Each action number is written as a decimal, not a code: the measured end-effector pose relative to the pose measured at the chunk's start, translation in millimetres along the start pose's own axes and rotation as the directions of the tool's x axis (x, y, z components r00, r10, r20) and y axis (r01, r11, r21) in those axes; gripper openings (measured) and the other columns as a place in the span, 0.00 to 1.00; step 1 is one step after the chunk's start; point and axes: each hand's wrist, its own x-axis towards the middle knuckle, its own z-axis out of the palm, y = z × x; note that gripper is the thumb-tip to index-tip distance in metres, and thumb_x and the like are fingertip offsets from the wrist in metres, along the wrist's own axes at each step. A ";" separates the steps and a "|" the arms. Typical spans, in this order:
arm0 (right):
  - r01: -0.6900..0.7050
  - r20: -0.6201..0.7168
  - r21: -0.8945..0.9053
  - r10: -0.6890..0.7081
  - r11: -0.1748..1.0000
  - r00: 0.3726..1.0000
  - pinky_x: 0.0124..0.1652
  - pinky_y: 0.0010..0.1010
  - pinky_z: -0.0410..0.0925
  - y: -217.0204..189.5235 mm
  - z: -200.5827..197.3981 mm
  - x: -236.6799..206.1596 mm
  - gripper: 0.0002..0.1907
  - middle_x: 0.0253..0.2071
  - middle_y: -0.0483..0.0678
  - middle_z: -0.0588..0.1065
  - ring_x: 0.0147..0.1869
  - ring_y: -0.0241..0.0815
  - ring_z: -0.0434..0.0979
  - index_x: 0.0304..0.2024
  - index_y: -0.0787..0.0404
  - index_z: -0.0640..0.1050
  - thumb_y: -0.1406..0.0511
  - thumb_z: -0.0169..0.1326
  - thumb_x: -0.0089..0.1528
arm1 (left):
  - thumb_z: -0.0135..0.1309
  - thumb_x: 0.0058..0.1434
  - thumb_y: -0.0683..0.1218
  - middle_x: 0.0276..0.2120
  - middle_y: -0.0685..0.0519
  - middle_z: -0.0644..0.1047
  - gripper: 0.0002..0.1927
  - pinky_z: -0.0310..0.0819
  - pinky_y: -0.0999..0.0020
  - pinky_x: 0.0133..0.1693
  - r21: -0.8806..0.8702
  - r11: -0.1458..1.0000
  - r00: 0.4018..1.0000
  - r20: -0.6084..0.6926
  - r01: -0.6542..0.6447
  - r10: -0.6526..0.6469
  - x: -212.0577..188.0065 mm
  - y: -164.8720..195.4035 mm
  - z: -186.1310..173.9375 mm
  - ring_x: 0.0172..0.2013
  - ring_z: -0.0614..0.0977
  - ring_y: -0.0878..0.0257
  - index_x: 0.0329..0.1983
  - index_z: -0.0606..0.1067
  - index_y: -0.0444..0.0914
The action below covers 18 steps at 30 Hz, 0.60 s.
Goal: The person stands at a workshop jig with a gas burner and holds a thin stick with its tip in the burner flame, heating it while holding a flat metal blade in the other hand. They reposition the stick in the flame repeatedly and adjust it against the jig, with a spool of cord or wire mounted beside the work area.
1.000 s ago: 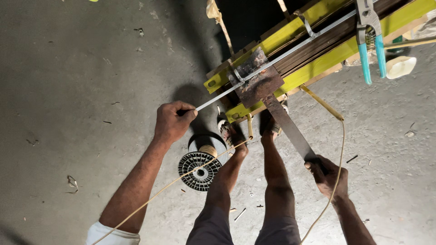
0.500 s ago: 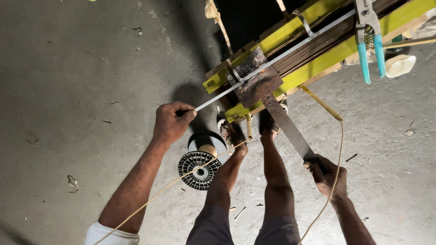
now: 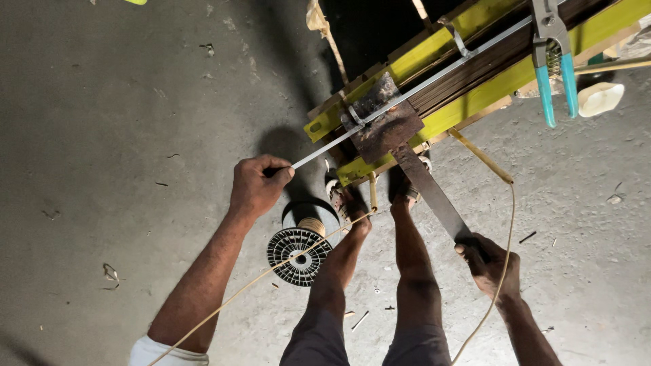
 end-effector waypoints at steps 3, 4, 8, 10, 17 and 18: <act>0.001 0.000 -0.025 -0.001 1.000 1.000 0.33 0.26 0.70 -3.7 -0.7 0.3 0.15 0.32 0.46 0.83 0.33 0.30 0.78 0.46 0.62 0.84 0.62 0.66 0.60 | 0.64 0.58 0.42 0.27 0.54 0.83 0.05 0.76 0.72 0.30 0.024 1.000 1.000 0.009 -0.001 0.001 0.3 0.5 -0.7 0.27 0.81 0.70 0.37 0.83 0.36; 0.005 -0.002 -0.032 -0.005 0.999 1.000 0.33 0.26 0.70 -4.8 -1.1 0.5 0.15 0.32 0.46 0.83 0.34 0.30 0.78 0.46 0.62 0.84 0.61 0.66 0.60 | 0.64 0.58 0.42 0.27 0.54 0.83 0.06 0.77 0.72 0.30 0.032 0.999 1.000 0.015 0.006 -0.006 0.4 0.6 -0.8 0.27 0.81 0.70 0.37 0.83 0.36; -0.016 0.015 -0.071 0.017 0.997 1.000 0.32 0.27 0.69 -6.2 -2.4 0.4 0.15 0.30 0.47 0.82 0.32 0.31 0.77 0.46 0.62 0.84 0.62 0.66 0.59 | 0.64 0.58 0.42 0.28 0.53 0.83 0.05 0.76 0.72 0.30 -0.004 1.000 1.000 0.000 0.011 -0.011 0.0 0.3 -0.6 0.27 0.81 0.70 0.37 0.83 0.35; -0.021 0.009 -0.057 0.022 0.998 1.000 0.31 0.27 0.69 -5.2 -2.3 -0.4 0.15 0.30 0.47 0.82 0.32 0.31 0.77 0.46 0.62 0.84 0.61 0.66 0.60 | 0.64 0.58 0.42 0.28 0.53 0.83 0.05 0.76 0.72 0.30 0.004 1.000 1.000 0.006 0.019 -0.019 -0.2 0.2 -0.4 0.27 0.81 0.70 0.37 0.83 0.36; -0.037 0.014 -0.061 0.037 0.997 0.999 0.30 0.26 0.68 -0.4 -2.0 0.4 0.15 0.28 0.47 0.81 0.31 0.31 0.75 0.46 0.63 0.84 0.62 0.66 0.59 | 0.64 0.59 0.42 0.27 0.54 0.83 0.05 0.75 0.72 0.29 -0.017 1.000 1.000 0.002 0.011 -0.011 -0.6 2.4 -1.6 0.26 0.80 0.70 0.37 0.83 0.35; -0.014 0.019 -0.040 0.015 0.999 1.000 0.31 0.26 0.69 -0.9 -2.3 0.5 0.15 0.29 0.46 0.82 0.31 0.30 0.76 0.46 0.63 0.84 0.62 0.66 0.59 | 0.63 0.59 0.42 0.27 0.54 0.83 0.06 0.74 0.72 0.28 -0.012 0.999 0.999 0.012 0.041 -0.040 -0.6 2.8 -1.8 0.25 0.80 0.70 0.37 0.84 0.36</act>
